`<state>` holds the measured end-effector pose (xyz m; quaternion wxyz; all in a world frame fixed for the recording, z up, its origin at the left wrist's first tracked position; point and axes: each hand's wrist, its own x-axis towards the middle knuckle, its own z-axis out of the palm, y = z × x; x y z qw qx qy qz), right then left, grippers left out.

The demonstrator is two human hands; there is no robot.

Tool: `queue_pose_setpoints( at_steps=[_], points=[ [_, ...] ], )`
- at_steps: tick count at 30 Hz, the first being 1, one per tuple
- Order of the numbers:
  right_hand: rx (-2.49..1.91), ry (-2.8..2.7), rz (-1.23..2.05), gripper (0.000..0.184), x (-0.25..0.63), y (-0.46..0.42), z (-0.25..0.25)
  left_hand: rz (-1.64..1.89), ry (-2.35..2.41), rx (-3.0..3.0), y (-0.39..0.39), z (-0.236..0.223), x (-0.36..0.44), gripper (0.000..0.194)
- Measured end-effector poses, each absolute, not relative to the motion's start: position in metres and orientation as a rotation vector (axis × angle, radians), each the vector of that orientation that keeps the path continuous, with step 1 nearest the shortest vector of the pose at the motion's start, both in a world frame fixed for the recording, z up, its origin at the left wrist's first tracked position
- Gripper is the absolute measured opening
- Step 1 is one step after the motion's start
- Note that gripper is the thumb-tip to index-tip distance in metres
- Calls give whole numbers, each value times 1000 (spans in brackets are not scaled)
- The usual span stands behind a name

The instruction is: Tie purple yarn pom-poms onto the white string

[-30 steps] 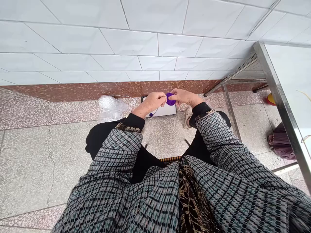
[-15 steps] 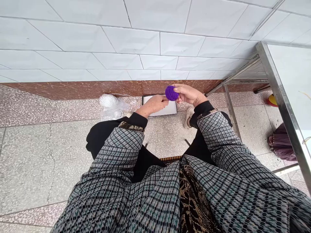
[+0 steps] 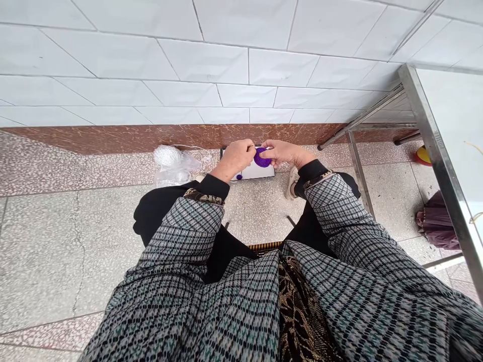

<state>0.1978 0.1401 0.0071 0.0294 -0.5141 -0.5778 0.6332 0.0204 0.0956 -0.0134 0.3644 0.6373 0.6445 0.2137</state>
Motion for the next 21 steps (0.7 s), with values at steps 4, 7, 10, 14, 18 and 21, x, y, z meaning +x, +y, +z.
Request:
queue_pose_setpoints(
  at_steps=[4, 7, 10, 14, 18, 21],
  points=[
    [-1513, -1590, 2071, 23, 198, 139, 9, 563, 1687, 1604, 96, -13, 22, 18],
    [-1494, -1606, 2078, 21, 199, 140, 7, 548, 1692, 1648, 96, -13, 22, 19],
    [-1554, -1737, 1982, 20, 200, 142, 1, 532, 1749, 1757, 96, -12, 22, 21],
    [-1647, -1704, 1856, 21, 197, 146, -5, 526, 1725, 1820, 94, -10, 24, 24],
    [-1645, -1369, 1788, 12, 194, 149, -4, 531, 1530, 1787, 89, -11, 31, 23],
    [-1501, -1168, 1864, 14, 195, 151, -2, 474, 1428, 1765, 87, -16, 35, 25]
  ],
)
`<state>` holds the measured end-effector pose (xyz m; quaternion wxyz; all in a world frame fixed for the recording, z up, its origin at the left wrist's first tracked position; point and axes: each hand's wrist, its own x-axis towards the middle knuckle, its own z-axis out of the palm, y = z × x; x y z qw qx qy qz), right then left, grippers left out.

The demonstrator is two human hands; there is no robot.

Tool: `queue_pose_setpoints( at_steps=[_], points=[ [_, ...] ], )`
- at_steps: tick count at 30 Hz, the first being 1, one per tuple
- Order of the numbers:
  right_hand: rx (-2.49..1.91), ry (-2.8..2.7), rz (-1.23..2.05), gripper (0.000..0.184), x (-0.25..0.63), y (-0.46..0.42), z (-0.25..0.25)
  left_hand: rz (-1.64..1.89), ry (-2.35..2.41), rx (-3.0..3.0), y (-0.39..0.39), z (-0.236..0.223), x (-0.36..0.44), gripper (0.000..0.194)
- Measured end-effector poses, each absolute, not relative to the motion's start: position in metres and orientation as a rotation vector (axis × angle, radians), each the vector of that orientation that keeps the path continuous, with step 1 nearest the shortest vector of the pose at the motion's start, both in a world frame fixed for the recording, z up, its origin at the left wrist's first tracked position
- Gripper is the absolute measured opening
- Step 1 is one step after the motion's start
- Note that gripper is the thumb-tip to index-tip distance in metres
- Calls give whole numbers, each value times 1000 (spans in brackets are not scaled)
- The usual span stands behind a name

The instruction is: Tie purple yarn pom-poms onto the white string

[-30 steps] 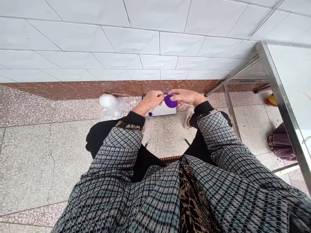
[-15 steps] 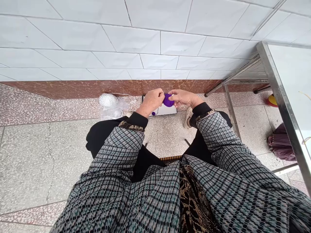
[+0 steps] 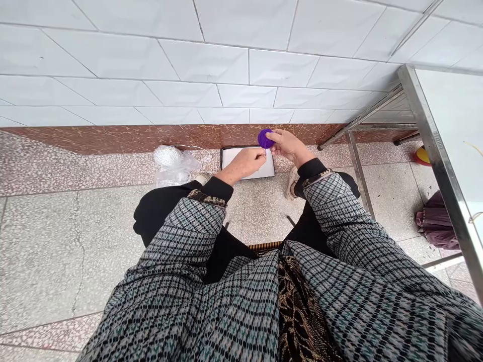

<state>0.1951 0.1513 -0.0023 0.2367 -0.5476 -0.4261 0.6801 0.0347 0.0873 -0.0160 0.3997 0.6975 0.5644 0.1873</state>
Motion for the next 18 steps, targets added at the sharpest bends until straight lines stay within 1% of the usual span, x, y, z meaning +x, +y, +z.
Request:
queue_pose_setpoints(
  at_steps=[3, 8, 11, 14, 18],
  points=[
    [-1290, -1133, 2021, 20, 201, 153, -1, 399, 1383, 1725, 90, -22, 34, 22],
    [-1093, -1451, 2232, 11, 215, 154, 1, 392, 1475, 1683, 98, -21, 24, 18],
    [-1184, -1718, 2227, 16, 218, 153, 6, 405, 1516, 1694, 101, -17, 18, 20],
    [-1401, -1942, 2111, 24, 213, 149, 10, 441, 1540, 1694, 102, -15, 15, 22],
    [-1675, -2047, 1908, 24, 204, 146, 11, 521, 1525, 1678, 99, -12, 14, 19]
  ],
)
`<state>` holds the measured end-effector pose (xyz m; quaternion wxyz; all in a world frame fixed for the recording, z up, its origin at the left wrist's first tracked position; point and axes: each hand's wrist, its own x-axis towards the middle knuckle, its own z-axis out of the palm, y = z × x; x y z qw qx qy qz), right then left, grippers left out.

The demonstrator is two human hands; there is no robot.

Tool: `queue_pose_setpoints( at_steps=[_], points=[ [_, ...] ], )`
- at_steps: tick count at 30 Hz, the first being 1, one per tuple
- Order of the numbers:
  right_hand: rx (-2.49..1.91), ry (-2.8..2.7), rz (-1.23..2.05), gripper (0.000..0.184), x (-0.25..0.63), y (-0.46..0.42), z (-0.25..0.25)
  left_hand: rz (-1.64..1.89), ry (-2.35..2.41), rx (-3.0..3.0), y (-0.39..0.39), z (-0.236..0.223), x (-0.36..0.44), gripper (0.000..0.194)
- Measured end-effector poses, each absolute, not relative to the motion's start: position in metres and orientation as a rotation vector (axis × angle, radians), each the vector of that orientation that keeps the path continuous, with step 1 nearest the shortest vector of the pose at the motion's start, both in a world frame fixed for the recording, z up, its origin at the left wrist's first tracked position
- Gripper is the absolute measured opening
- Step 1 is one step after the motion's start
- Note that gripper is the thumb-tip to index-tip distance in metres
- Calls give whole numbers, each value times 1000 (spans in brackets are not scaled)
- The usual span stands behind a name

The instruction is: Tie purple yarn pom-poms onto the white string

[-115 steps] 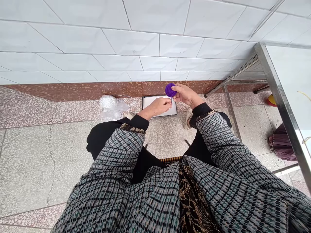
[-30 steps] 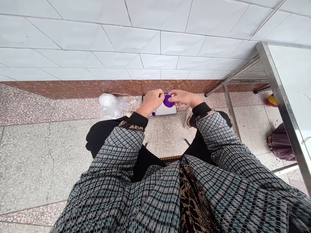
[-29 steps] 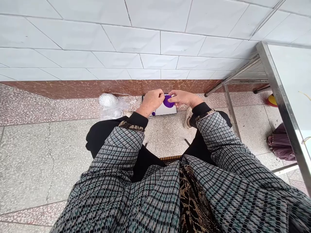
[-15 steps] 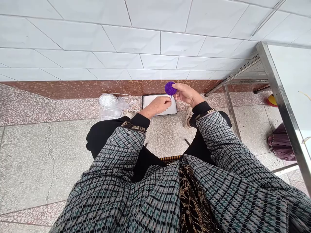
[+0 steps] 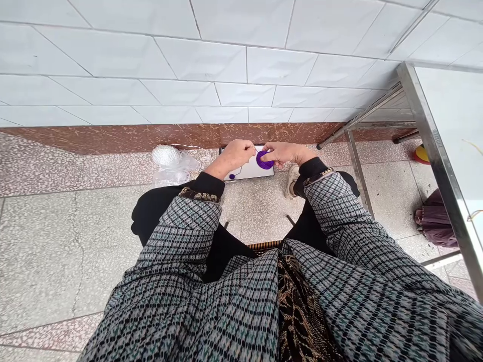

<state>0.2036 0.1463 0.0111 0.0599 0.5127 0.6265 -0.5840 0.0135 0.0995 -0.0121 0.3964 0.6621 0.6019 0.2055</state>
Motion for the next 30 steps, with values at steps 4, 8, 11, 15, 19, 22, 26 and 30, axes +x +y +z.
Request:
queue_pose_setpoints(
  at_steps=[4, 8, 11, 15, 19, 22, 26, 30],
  points=[
    [1795, 1809, -1944, 18, 199, 149, 7, 499, 1419, 1666, 95, -7, 18, 17],
    [1962, 1573, -2346, 14, 198, 151, 6, 451, 1336, 1690, 89, -4, 26, 18],
    [1950, 1461, -2567, 12, 198, 150, 5, 434, 1279, 1679, 87, -5, 32, 19],
    [1657, 1501, -2806, 18, 203, 151, 0, 427, 1290, 1630, 88, -9, 34, 19],
    [1349, 1649, -2818, 26, 214, 156, -4, 376, 1367, 1568, 92, -13, 30, 17],
    [1218, 1761, -2647, 26, 221, 158, -3, 393, 1460, 1554, 98, -15, 23, 16],
    [1210, 1879, -2216, 26, 220, 155, 3, 478, 1584, 1598, 103, -15, 14, 20],
    [1352, 1863, -1911, 29, 210, 150, 5, 501, 1570, 1596, 101, -11, 11, 19]
  ],
)
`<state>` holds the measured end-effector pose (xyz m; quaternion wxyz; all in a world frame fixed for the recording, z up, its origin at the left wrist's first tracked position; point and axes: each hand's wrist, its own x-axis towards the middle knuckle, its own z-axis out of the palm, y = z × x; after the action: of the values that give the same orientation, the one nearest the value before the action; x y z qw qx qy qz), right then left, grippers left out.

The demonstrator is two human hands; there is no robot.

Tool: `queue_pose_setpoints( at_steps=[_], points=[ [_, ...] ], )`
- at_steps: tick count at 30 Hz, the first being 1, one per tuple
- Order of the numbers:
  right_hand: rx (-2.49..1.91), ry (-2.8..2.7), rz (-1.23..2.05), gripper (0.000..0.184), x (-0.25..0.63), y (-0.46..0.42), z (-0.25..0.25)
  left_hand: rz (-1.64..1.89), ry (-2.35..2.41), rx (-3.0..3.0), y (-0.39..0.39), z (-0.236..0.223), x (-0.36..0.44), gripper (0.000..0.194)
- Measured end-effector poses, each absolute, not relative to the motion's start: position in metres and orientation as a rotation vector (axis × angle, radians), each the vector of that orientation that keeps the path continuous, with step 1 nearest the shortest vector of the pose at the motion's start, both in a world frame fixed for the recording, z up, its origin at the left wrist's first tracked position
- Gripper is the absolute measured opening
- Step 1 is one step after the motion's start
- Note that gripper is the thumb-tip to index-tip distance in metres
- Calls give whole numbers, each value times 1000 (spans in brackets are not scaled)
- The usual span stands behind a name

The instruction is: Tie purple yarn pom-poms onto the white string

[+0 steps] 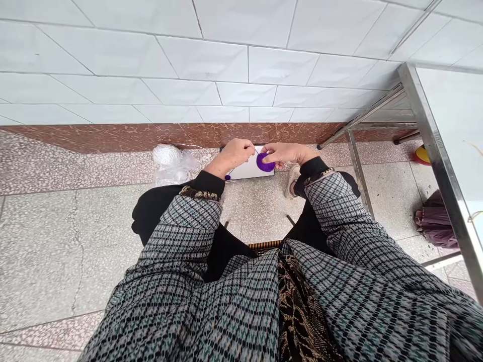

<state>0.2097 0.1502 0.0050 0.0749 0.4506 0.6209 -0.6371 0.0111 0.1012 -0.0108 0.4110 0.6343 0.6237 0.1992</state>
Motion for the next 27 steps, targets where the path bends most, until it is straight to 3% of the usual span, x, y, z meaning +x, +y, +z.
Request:
queue_pose_setpoints(
  at_steps=[6, 12, 20, 27],
  points=[
    [1883, 1658, -2186, 16, 199, 150, 3, 530, 1441, 1626, 95, -4, 20, 17],
    [2031, 1397, -2530, 19, 195, 149, 6, 410, 1303, 1616, 88, -10, 31, 17],
    [1512, 1635, -2698, 25, 209, 148, 11, 341, 1396, 1570, 97, -25, 27, 16],
    [1140, 1856, -2420, 19, 217, 147, 16, 374, 1455, 1527, 102, -21, 20, 14]
  ],
)
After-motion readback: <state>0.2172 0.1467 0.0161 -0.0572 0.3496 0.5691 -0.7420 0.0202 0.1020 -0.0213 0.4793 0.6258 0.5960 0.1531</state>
